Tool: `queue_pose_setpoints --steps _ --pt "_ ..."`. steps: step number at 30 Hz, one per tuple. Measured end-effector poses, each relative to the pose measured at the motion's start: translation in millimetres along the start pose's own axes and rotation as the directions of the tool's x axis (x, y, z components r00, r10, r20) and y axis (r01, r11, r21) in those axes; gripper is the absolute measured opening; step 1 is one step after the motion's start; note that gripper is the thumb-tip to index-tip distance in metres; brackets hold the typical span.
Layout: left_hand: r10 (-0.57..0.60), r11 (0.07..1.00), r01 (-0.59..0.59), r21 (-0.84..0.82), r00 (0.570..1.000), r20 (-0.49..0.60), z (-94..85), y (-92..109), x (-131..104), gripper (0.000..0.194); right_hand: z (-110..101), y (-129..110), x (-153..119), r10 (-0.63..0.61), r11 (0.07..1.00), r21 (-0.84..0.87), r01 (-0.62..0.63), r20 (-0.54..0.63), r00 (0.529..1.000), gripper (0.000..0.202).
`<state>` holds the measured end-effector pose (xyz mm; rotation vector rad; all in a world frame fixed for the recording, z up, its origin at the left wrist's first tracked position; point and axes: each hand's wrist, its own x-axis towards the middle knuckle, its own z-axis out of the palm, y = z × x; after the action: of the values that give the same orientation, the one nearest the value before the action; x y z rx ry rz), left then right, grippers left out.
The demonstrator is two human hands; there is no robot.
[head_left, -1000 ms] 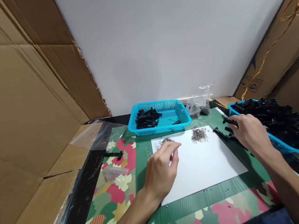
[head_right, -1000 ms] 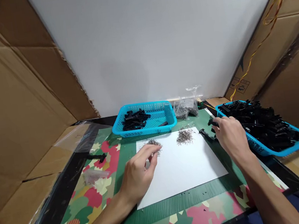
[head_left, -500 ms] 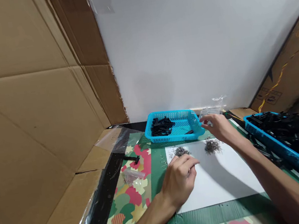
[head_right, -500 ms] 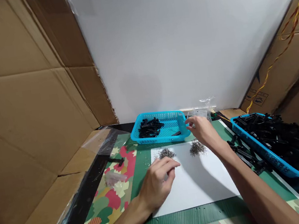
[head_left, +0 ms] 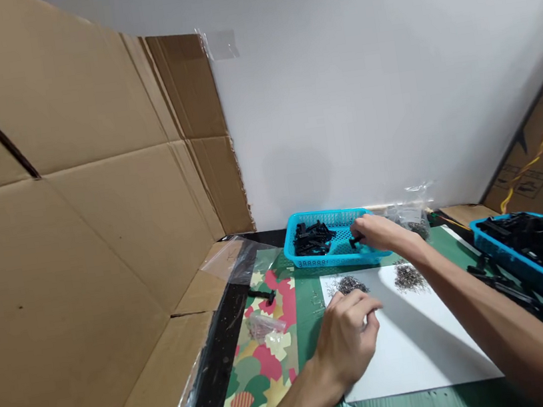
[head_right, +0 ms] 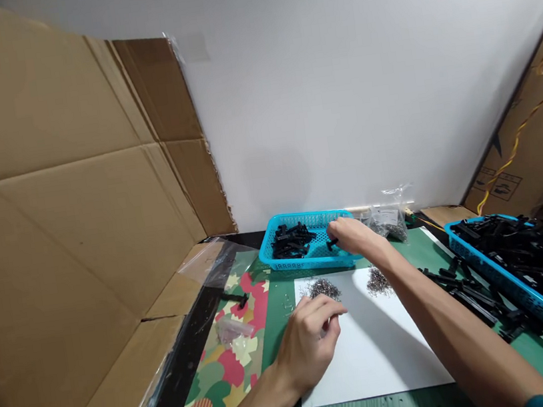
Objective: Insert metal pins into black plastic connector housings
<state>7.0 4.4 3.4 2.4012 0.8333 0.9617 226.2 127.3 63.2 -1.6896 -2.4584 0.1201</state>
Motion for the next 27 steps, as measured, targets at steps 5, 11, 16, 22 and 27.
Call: queue_pose_setpoints --steps 5,11,16,22,27 --pt "-0.284 0.95 0.255 -0.181 0.946 -0.158 -7.5 4.8 6.6 0.025 -15.5 -15.0 -42.5 -0.066 0.998 0.003 0.068 -0.217 0.974 0.017" --pt "-0.458 0.852 0.426 -0.303 0.888 -0.038 -15.3 8.6 12.0 0.04 11.6 -29.6 -104.2 -0.239 0.925 0.205 0.319 -0.339 0.91 0.014" --pt "-0.377 0.821 0.394 -0.414 0.918 0.125 -4.4 5.2 12.2 0.039 39.3 -30.9 -124.0 -0.307 0.918 0.101 0.384 -0.432 0.848 0.021" --pt "-0.398 0.746 0.422 -0.516 0.903 0.162 1.4 1.8 16.0 0.036 36.2 -16.9 -126.0 -0.234 0.915 0.207 0.347 -0.429 0.872 0.019" --pt "-0.373 0.764 0.422 -0.488 0.906 0.2 2.0 4.9 15.9 0.033 43.6 -20.4 -128.5 -0.254 0.922 0.172 0.347 -0.41 0.876 0.022"
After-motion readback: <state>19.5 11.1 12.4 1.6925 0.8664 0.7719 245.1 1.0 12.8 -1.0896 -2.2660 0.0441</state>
